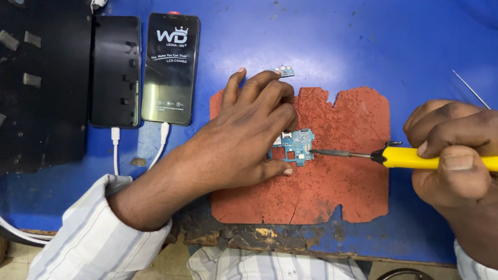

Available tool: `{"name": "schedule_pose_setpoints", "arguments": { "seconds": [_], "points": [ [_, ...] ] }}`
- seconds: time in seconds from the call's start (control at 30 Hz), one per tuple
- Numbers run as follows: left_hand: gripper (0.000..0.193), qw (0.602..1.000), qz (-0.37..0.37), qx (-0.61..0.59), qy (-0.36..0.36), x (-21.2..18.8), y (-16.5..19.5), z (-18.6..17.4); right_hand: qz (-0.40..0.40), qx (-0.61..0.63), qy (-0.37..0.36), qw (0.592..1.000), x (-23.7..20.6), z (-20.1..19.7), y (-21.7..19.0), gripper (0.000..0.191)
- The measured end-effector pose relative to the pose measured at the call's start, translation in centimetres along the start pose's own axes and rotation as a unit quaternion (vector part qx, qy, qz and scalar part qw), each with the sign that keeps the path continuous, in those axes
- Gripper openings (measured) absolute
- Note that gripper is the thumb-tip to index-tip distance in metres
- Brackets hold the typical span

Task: The person solders a phone motherboard mounted in its midframe on a red heat-resistant pad, holding the board steady with one hand while applying a yellow-handled soldering iron to points on the board with the other hand. The person continues soldering different spots on the board throughout the episode.

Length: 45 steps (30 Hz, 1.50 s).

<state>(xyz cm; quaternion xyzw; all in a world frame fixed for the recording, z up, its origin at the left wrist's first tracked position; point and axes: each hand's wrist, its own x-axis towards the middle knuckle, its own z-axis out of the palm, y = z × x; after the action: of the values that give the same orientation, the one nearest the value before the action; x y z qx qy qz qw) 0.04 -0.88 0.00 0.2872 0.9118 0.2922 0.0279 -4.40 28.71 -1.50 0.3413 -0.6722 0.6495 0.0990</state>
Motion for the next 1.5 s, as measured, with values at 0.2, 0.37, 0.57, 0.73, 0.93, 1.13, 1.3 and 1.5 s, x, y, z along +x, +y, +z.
{"name": "schedule_pose_setpoints", "arguments": {
  "seconds": [0.2,0.37,0.57,0.73,0.93,1.13,1.3,1.5],
  "points": [
    [0.062,1.0,-0.001,0.007,-0.006,0.2,0.2,0.1,0.016,-0.021,-0.003,1.0,0.1,-0.4,-0.2,0.026],
    [0.061,1.0,-0.002,-0.002,-0.003,0.1,0.2,0.2,0.032,0.002,0.008,0.999,-0.3,-0.1,0.2,0.025],
    [0.062,1.0,-0.002,-0.001,0.001,0.0,0.2,0.3,0.055,-0.032,-0.004,0.998,0.6,0.3,-0.7,0.022],
    [0.063,1.0,-0.002,0.0,0.0,0.0,0.2,0.3,0.106,-0.058,-0.032,0.992,0.5,0.2,-2.9,0.026],
    [0.059,1.0,0.0,-0.007,-0.003,-0.1,0.2,0.2,0.067,-0.007,0.013,0.998,-0.2,-0.2,-0.3,0.02],
    [0.057,1.0,-0.004,-0.021,-0.01,0.2,0.1,-0.1,0.049,0.003,0.03,0.998,0.1,-0.5,0.6,0.023],
    [0.054,1.0,-0.003,-0.018,-0.017,0.2,0.0,-0.2,0.072,0.008,0.029,0.997,0.2,-0.6,0.5,0.024],
    [0.054,1.0,0.002,-0.026,-0.011,0.1,-0.1,-0.1,0.085,0.034,0.028,0.995,0.1,-0.8,0.6,0.027]
  ]
}}
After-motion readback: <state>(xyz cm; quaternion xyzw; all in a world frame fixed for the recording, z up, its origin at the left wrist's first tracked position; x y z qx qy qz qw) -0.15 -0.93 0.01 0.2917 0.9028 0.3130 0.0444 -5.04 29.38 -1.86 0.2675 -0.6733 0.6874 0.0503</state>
